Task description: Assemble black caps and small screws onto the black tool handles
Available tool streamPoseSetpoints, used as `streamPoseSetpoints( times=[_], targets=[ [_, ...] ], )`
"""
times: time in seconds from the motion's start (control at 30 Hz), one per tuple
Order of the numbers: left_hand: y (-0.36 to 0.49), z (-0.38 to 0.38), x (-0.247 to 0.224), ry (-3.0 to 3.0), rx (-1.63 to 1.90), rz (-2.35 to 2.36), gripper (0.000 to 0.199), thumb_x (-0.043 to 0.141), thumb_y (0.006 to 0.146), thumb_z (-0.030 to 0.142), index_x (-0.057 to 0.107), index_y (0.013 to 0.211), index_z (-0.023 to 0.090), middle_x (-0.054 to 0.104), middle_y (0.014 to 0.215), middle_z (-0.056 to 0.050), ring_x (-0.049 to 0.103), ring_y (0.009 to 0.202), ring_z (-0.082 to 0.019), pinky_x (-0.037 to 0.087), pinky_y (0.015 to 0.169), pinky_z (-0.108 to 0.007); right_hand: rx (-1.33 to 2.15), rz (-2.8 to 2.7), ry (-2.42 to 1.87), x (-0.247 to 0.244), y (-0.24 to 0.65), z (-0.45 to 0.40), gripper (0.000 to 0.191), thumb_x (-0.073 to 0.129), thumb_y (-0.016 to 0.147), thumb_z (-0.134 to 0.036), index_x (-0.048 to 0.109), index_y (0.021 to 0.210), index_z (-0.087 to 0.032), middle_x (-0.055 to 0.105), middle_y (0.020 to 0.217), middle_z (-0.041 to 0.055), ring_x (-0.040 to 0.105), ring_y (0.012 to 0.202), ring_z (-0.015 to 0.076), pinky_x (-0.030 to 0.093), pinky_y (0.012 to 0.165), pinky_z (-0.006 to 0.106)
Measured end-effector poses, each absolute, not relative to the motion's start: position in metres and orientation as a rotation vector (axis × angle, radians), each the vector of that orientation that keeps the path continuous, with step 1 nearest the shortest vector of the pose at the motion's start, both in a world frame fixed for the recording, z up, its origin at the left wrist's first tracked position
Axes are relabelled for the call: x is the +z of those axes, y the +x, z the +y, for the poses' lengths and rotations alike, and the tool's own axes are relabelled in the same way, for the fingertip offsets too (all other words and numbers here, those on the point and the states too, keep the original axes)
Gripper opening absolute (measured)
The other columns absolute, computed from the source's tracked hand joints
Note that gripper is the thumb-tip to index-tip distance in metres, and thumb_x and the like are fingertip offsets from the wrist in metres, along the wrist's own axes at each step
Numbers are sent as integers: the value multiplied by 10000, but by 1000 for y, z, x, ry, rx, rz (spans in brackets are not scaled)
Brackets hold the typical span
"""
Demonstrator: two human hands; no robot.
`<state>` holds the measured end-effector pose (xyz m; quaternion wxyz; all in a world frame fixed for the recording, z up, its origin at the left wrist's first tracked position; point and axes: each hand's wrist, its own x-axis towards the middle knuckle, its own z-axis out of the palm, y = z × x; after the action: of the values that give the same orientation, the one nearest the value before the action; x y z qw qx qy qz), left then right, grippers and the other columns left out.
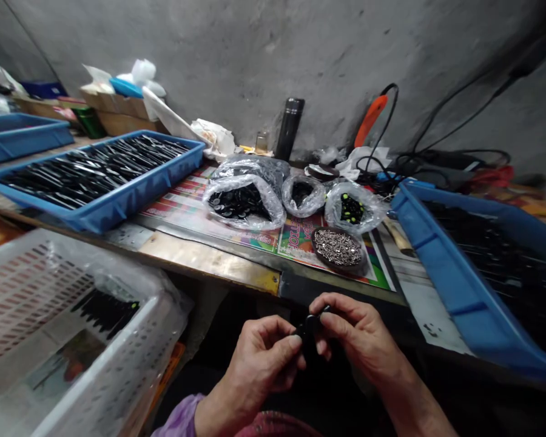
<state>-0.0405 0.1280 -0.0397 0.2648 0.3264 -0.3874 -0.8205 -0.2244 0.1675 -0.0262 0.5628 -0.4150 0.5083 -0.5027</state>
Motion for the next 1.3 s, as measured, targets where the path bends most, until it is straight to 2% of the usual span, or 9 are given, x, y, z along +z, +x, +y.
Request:
streamPoseSetpoints(
  times=[0.23,0.47,0.67,0.83,0.97,1.07,1.2,1.3],
  targets=[
    [-42,131,-46,905,-2088,-1162,435,753,699,524,600,693,117,565,529,5,395,374,-35,277,363,-165,-1076,1264,-1171,-22,-231,171,228,669,880,-379,652,933,-158,685,663,30,654,562,157,529,566,250],
    [-40,131,-45,870,-2134,-1145,414,737,712,514,603,716,123,581,559,-9,407,389,-49,281,380,-177,-1201,1170,-1014,-32,-222,170,230,731,831,-383,672,881,-167,661,639,16,639,525,157,512,513,242],
    [-39,131,-46,908,-1885,-1385,278,653,819,373,662,720,113,562,562,-7,447,452,-83,342,441,-200,-1247,1199,-998,-34,-217,176,284,758,809,-425,702,941,-179,677,682,23,656,555,166,532,527,244],
    [-37,133,-49,817,-1569,-1649,198,598,865,253,707,773,116,598,578,-14,495,498,-99,371,498,-204,-1273,1210,-1198,-37,-221,177,136,683,888,-336,722,917,-208,649,814,7,661,557,127,525,533,208],
    [-35,133,-54,733,-1331,-1815,166,591,868,190,707,774,117,642,620,-31,541,546,-107,388,550,-204,-1137,1181,-1347,-32,-225,174,117,645,915,-295,727,915,-212,623,838,11,652,590,122,511,556,207],
    [-37,133,-56,812,-1486,-1726,164,597,862,221,694,771,126,620,601,-18,522,515,-103,385,517,-203,-1160,1237,-1347,-31,-222,171,127,653,909,-318,725,894,-214,604,817,2,614,570,100,480,531,189],
    [-40,135,-56,898,-1832,-1458,205,606,844,303,659,748,130,576,578,-1,465,440,-86,347,428,-197,-1275,1328,-1279,-39,-213,172,128,661,905,-335,712,877,-221,551,688,-34,517,488,61,393,456,153],
    [-42,137,-55,886,-1926,-1355,221,639,815,329,638,723,128,577,578,-6,460,432,-81,336,415,-194,-1329,1333,-1224,-47,-208,176,144,658,906,-353,702,873,-220,539,639,-40,487,465,62,362,436,154]
  ],
)
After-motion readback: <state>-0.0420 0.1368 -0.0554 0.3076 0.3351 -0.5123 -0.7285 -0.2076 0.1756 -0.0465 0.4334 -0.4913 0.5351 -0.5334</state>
